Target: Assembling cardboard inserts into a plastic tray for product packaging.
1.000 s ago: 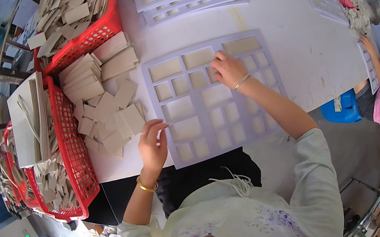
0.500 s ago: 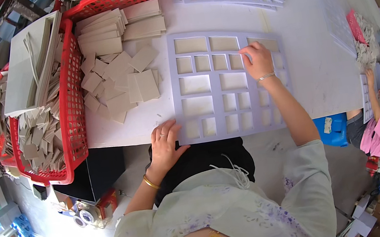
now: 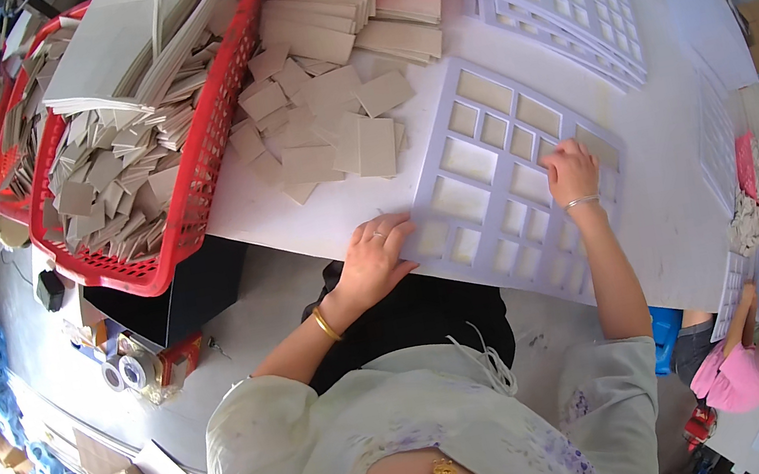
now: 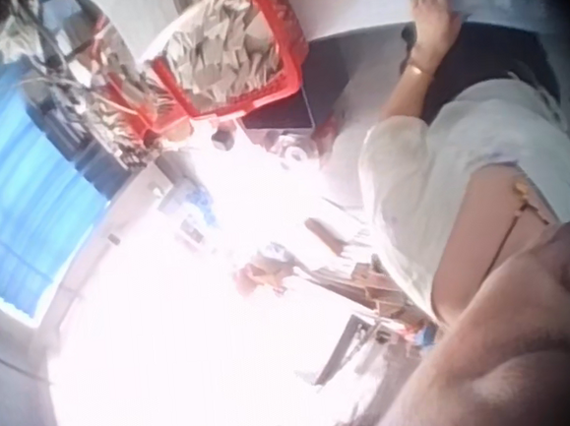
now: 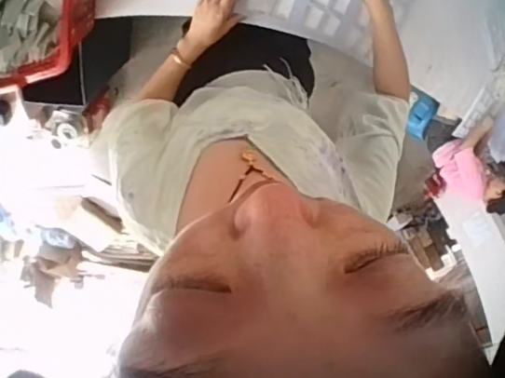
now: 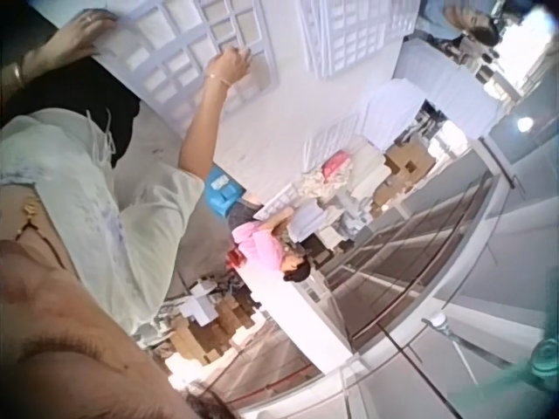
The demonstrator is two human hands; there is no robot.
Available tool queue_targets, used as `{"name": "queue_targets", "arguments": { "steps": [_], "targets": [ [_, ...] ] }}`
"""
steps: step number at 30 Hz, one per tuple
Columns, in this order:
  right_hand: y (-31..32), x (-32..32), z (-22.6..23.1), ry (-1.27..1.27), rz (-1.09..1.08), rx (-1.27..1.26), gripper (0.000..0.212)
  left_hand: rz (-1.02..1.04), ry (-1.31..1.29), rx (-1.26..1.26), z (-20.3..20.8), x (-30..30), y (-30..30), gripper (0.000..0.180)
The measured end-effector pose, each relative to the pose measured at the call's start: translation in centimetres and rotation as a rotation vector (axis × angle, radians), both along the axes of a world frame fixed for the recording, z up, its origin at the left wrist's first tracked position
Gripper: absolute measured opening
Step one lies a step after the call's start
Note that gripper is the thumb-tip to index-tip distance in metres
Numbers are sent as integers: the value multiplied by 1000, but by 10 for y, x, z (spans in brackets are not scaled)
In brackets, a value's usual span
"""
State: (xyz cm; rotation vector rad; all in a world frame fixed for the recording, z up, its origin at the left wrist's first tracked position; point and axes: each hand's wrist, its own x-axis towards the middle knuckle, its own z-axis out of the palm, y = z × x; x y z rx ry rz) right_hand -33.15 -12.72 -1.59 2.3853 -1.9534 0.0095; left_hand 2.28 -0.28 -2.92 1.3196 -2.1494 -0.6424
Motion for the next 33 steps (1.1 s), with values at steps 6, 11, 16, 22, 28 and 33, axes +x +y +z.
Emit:
{"name": "queue_targets", "arguments": {
  "steps": [6,11,16,22,28,33],
  "targets": [
    [-31,119,18,-354,308,-135,37,205,123,-53,3,23,-19,47],
    [-26,214,13,-338,407,-50,55,541,9,-190,11,51,-57,38],
    [-24,237,4,-300,364,2,68,631,-225,-146,10,58,-70,32],
    [-20,233,8,-330,347,-37,70,644,-205,-117,4,50,-79,27],
    [-16,232,-13,-601,398,-11,51,600,46,-101,-4,46,-85,20],
    [-12,197,-3,-963,331,55,33,682,299,-42,6,48,-87,13]
  ]
}}
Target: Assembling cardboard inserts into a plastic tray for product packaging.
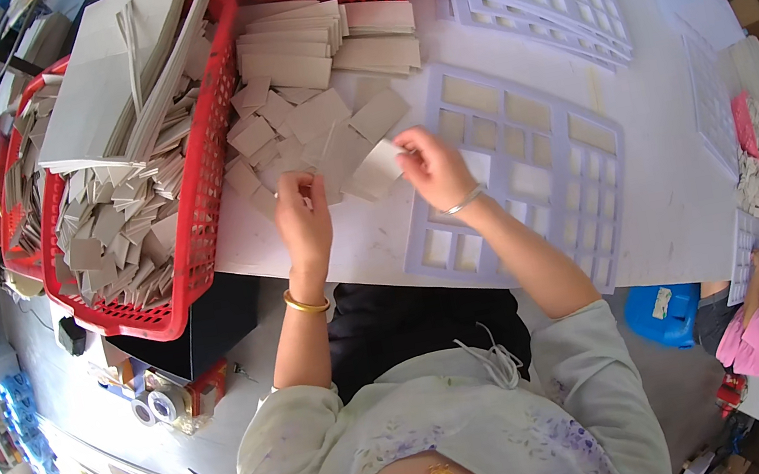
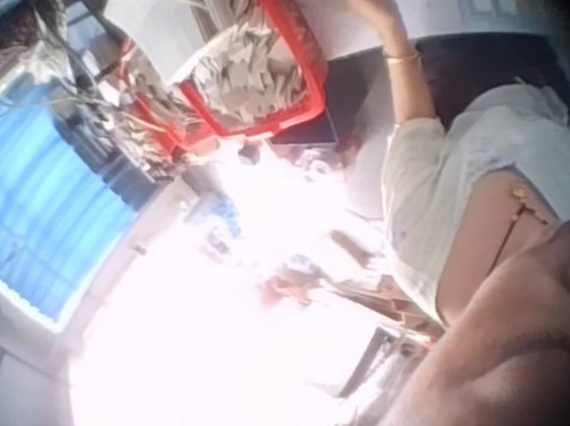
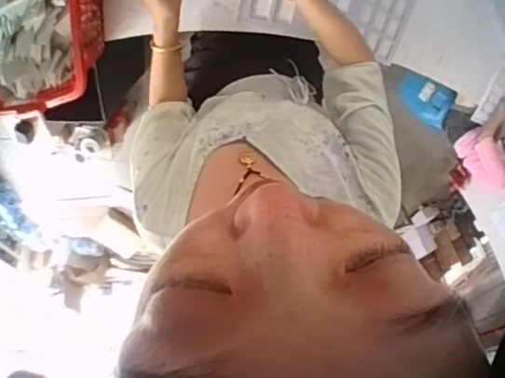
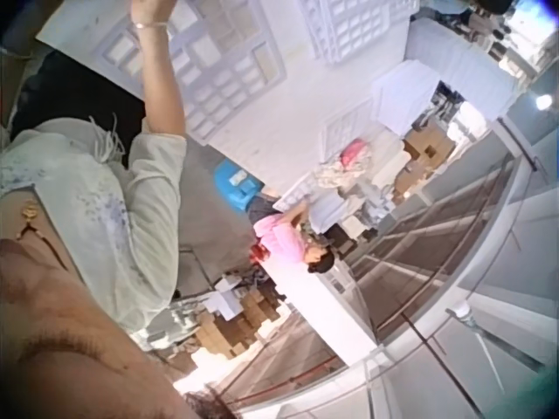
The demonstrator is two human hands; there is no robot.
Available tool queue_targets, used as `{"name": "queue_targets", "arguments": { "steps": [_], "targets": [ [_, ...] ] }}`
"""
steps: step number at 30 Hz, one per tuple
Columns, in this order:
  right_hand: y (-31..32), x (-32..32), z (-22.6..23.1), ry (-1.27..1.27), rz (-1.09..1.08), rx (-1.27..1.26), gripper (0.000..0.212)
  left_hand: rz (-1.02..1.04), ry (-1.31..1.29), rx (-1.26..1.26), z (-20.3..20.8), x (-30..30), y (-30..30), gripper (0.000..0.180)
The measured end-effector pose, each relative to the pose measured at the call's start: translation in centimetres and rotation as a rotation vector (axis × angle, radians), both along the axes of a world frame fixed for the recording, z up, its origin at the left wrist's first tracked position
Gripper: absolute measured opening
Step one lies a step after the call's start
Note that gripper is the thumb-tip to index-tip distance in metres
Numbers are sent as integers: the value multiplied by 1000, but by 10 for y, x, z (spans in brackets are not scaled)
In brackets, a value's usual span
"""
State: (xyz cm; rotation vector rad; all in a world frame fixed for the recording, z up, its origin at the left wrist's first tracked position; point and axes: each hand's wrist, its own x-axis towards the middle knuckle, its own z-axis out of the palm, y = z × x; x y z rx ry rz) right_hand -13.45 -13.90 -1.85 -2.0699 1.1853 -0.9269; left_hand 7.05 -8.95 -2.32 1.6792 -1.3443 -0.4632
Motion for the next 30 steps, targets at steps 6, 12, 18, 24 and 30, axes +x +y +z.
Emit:
{"name": "queue_targets", "arguments": {
  "steps": [6,12,18,24,30],
  "targets": [
    [8,-87,18,-644,-365,342,32,-171,346,70,24,-31,-1,14],
    [45,-142,16,-519,-551,313,41,-475,234,169,21,-79,-10,12],
    [76,-144,15,-585,-601,487,41,-693,-1,198,14,-93,-11,12],
    [74,-143,-13,-653,-537,364,39,-726,-22,177,2,-103,-24,10],
    [65,-135,-15,-615,-500,317,38,-707,-107,189,-3,-106,-26,7]
  ]
}}
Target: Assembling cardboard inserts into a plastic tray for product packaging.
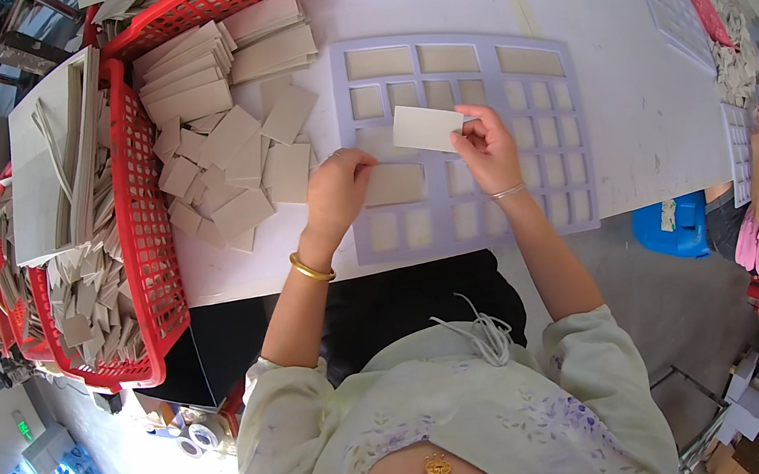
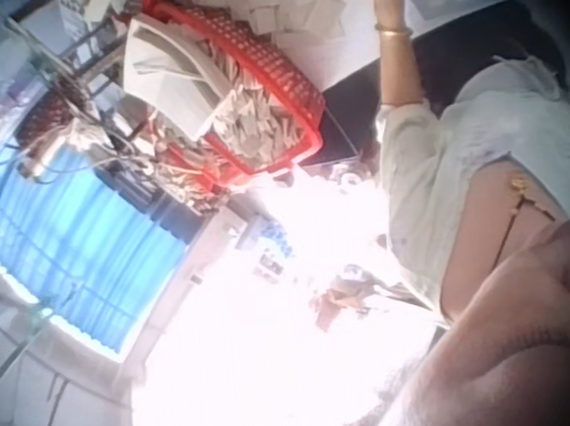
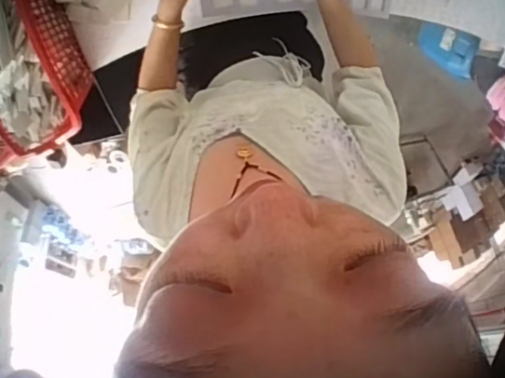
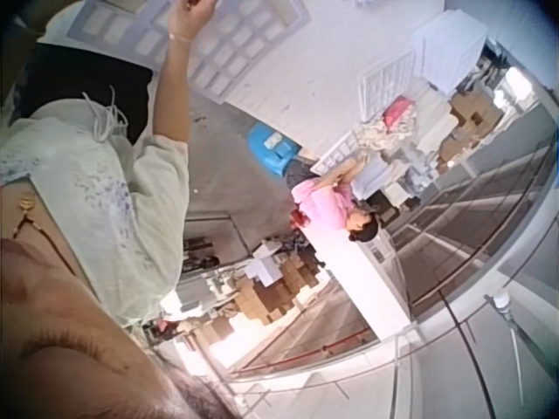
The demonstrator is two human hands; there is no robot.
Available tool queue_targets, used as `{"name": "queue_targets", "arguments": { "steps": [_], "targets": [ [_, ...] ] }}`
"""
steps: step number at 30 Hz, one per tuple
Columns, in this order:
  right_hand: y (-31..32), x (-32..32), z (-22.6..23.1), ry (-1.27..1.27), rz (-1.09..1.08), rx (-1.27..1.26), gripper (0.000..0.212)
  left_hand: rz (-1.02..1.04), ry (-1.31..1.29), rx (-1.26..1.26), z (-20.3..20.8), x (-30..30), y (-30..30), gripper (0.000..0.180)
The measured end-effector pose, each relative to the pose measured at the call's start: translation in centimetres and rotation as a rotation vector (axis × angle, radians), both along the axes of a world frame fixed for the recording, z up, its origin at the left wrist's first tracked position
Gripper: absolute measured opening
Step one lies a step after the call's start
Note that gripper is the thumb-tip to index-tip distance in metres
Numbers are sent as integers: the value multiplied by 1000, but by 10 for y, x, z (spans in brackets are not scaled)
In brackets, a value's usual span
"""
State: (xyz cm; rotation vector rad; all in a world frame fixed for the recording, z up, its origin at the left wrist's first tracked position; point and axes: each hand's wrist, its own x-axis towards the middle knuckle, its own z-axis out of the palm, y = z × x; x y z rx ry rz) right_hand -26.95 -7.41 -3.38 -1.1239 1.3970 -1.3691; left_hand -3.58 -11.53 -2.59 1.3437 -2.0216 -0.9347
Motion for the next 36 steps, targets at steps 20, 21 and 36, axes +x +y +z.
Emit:
{"name": "queue_targets", "arguments": {
  "steps": [20,21,36],
  "targets": [
    [-24,31,-10,360,108,194,28,-62,-221,-84,24,14,54,17],
    [-26,32,-11,388,120,198,29,-62,-220,-85,23,15,53,17],
    [-19,31,8,1078,322,-237,31,-200,-347,-357,15,7,54,30]
  ]
}}
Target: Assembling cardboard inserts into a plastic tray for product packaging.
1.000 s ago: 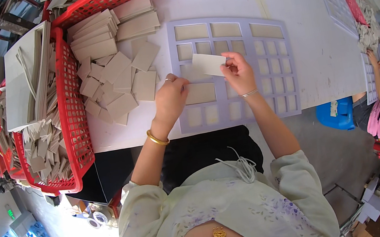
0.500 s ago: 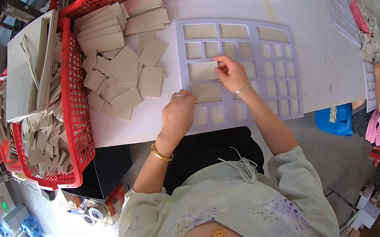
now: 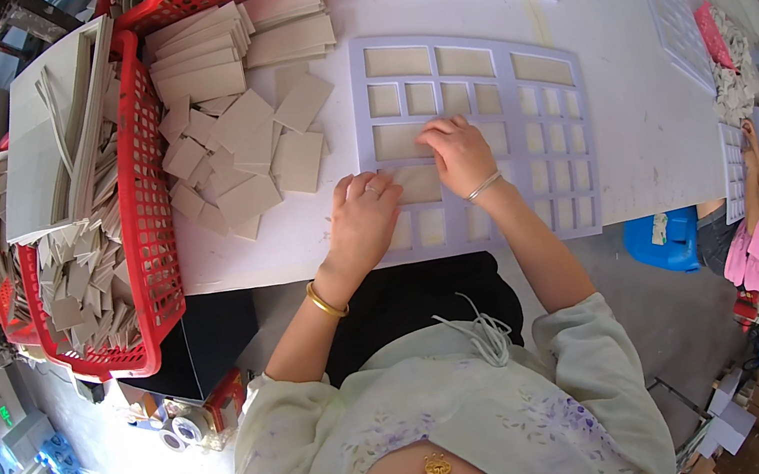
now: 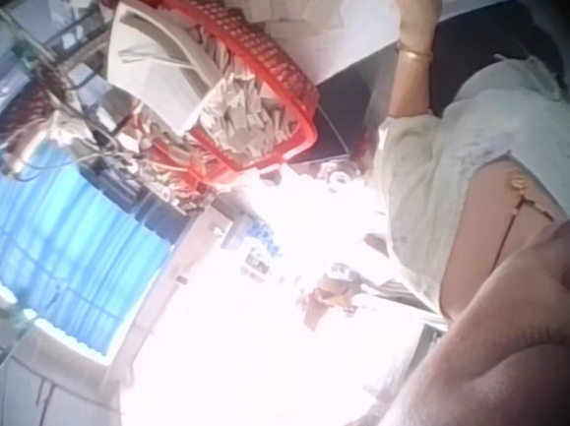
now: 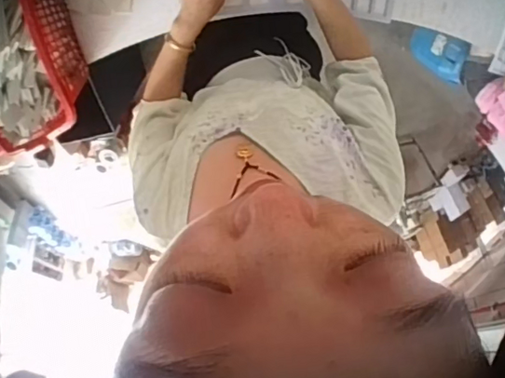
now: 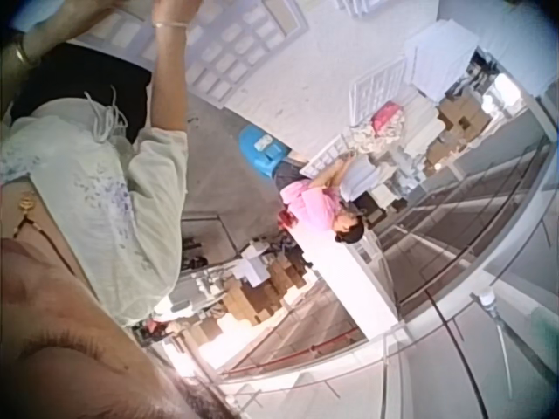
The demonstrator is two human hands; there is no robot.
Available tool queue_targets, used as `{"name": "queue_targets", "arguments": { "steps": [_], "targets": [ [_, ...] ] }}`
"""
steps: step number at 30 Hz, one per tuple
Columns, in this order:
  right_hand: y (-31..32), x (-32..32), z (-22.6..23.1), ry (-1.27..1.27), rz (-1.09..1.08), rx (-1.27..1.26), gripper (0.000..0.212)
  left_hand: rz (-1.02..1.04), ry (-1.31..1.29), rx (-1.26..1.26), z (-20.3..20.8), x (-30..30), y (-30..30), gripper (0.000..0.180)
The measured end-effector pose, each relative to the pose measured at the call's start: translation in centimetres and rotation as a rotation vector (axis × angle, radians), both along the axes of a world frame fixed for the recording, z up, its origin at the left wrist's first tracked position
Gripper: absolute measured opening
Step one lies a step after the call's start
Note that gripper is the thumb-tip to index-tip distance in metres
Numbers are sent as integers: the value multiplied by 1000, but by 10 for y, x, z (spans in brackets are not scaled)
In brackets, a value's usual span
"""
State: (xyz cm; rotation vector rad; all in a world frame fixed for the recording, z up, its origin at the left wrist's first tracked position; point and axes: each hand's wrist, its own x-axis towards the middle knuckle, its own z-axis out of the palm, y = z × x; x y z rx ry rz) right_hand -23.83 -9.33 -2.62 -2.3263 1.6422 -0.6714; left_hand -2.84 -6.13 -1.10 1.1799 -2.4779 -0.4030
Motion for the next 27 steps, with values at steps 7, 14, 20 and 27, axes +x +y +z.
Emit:
{"name": "queue_targets", "arguments": {
  "steps": [7,14,20,27],
  "targets": [
    [-1,0,6,-118,-120,-99,39,-116,86,12,-6,-19,2,40],
    [1,-4,4,-181,-120,-72,44,-152,-31,12,-5,-33,2,28],
    [6,-4,-1,-97,-112,-86,44,35,-14,-81,-17,-30,11,17],
    [9,-4,7,-105,-98,-141,31,150,15,-213,-14,-20,10,20]
  ]
}}
